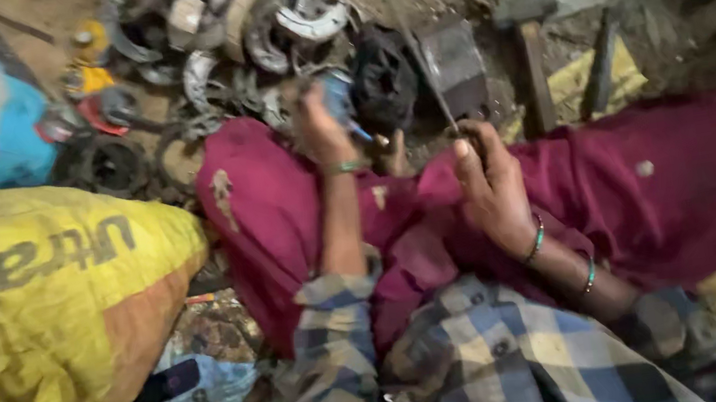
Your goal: The person sits on the ground holding a small metal automotive part, working its inner surface with a long metal rod, then sets the part down and strikes it with a hammer. The part is handled and repositioned on the lap and on the ground throughout.
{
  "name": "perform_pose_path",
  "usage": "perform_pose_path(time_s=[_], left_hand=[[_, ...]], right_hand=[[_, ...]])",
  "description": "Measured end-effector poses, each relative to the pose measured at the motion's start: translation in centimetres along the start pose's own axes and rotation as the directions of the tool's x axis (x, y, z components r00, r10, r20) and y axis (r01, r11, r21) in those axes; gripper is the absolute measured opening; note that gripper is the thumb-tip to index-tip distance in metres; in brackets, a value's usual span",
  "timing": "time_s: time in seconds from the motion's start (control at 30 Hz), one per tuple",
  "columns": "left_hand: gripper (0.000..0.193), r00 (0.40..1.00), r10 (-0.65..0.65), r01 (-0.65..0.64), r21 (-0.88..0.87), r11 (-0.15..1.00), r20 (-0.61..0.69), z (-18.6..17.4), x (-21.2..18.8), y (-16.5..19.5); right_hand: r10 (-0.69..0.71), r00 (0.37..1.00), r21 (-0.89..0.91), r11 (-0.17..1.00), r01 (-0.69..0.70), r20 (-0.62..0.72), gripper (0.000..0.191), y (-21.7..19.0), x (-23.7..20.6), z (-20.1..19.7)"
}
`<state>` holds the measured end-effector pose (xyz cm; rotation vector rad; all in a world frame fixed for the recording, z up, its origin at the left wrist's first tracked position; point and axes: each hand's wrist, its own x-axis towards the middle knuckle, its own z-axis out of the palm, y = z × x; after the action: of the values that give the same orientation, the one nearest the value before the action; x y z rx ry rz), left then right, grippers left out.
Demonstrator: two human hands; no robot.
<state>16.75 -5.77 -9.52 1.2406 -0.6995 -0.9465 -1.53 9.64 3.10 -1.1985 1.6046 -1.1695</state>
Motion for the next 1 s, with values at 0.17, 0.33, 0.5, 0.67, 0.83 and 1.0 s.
perform_pose_path(time_s=[0.17,0.33,0.5,0.67,0.83,1.0], left_hand=[[0.023,0.914,-0.342,0.403,-0.571,0.716,0.217,-1.2,2.7,-0.5],[0.040,0.918,-0.204,0.387,-0.651,0.653,0.342,-1.3,1.8,0.1],[0.051,0.928,-0.042,0.303,-0.682,0.666,0.371,-1.9,1.9,0.3],[0.057,0.907,0.040,0.303,-0.715,0.630,0.420,-1.7,1.7,0.3],[0.063,0.855,0.064,0.386,-0.716,0.582,0.514,-1.7,1.8,1.9],[0.069,0.831,0.045,0.395,-0.645,0.654,0.554,-1.4,1.8,2.8]], right_hand=[[-0.119,0.968,-0.254,0.951,0.175,0.221,0.034,-1.7,-1.8,-2.5],[0.028,0.966,-0.362,0.930,0.070,0.257,0.038,-2.1,-3.0,-2.5],[0.093,0.953,-0.345,0.939,0.013,0.287,0.038,-1.3,-3.1,-2.5],[-0.006,0.941,-0.260,0.960,0.099,0.338,0.038,-0.2,-3.0,-2.9],[0.276,0.860,-0.065,0.959,-0.275,0.429,0.041,0.8,-2.4,-4.1],[0.283,0.849,-0.027,0.952,-0.304,0.446,0.040,1.1,-2.6,-4.3]])
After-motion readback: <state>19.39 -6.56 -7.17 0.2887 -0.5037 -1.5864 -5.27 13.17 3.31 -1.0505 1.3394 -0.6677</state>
